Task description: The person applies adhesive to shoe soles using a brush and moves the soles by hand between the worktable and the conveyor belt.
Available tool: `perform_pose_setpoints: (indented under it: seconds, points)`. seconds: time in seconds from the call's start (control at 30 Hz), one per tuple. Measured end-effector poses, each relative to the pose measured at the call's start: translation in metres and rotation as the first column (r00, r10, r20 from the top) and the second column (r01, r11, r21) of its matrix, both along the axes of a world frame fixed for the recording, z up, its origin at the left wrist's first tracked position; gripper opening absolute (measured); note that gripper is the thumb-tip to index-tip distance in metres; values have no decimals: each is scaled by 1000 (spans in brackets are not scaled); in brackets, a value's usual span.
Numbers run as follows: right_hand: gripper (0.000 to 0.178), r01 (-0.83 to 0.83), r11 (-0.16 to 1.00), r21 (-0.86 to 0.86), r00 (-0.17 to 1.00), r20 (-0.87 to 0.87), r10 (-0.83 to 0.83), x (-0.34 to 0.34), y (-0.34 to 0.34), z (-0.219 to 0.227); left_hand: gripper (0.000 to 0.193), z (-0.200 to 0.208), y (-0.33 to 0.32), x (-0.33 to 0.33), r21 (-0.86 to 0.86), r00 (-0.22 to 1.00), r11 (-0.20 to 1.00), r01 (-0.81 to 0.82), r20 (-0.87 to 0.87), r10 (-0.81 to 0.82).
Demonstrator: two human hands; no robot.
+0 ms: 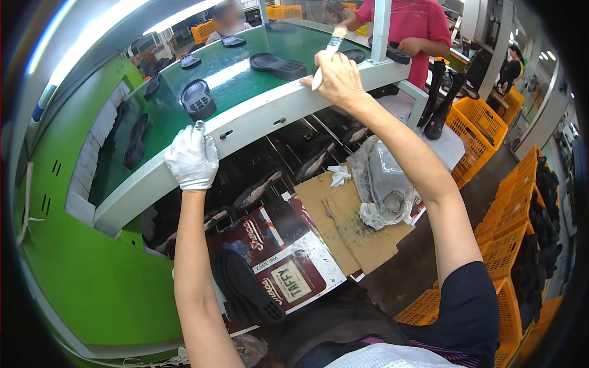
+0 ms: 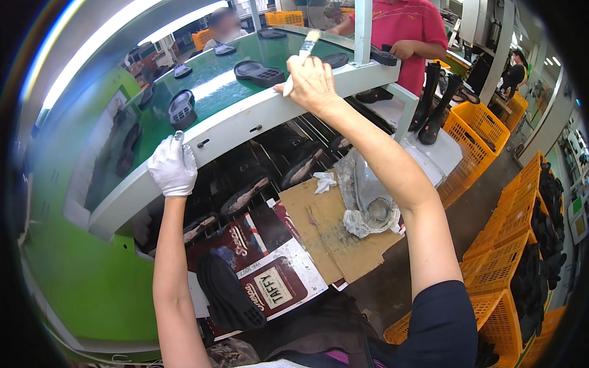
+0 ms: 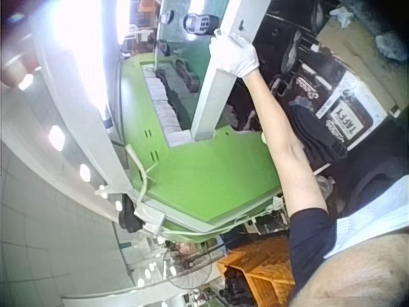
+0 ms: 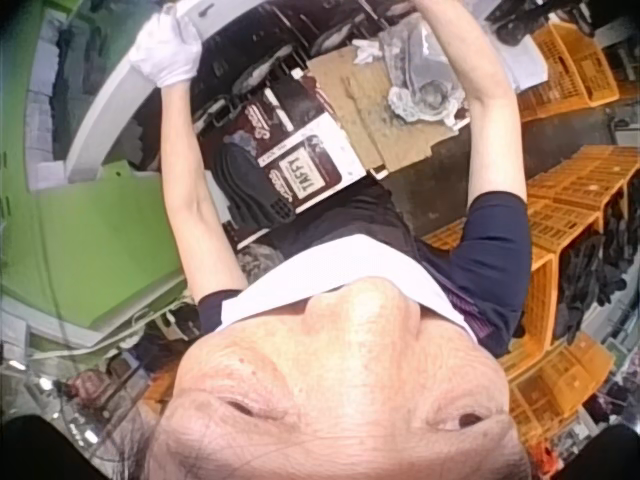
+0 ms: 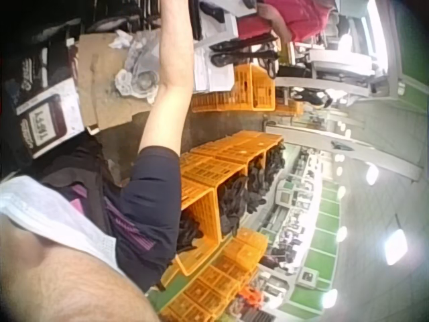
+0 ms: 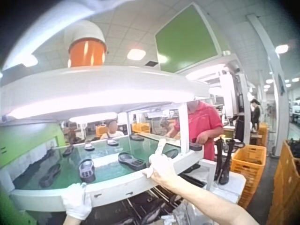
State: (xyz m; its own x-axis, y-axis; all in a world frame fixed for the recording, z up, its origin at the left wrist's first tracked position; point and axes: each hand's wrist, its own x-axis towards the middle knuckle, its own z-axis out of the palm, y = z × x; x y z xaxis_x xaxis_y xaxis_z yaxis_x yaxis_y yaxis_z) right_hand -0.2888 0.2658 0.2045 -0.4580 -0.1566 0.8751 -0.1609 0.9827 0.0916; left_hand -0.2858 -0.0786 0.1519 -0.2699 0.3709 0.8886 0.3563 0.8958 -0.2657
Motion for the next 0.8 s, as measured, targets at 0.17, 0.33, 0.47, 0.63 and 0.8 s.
perform_pose_setpoints:
  seconds: [0.17,0.33,0.47,0.63,0.8]
  points:
    - [47,89,993,-83,992,94,-81,-6,4,-5,35,3,-1,1,-6,997,999,46,-55,-46]
    - [46,128,967,-221,974,212,-80,3,3,0,35,0,-1,-2,-19,994,999,48,-98,-50]
    - [35,114,964,-242,976,208,-63,13,19,7,30,-2,0,-3,-8,999,1000,30,-37,-30]
    - [35,110,961,-253,976,211,-57,32,34,5,32,-1,-2,-6,-22,991,996,89,-101,-91]
    - [54,187,957,-220,962,239,-133,31,31,4,30,1,1,-3,-25,991,996,89,-102,-91]
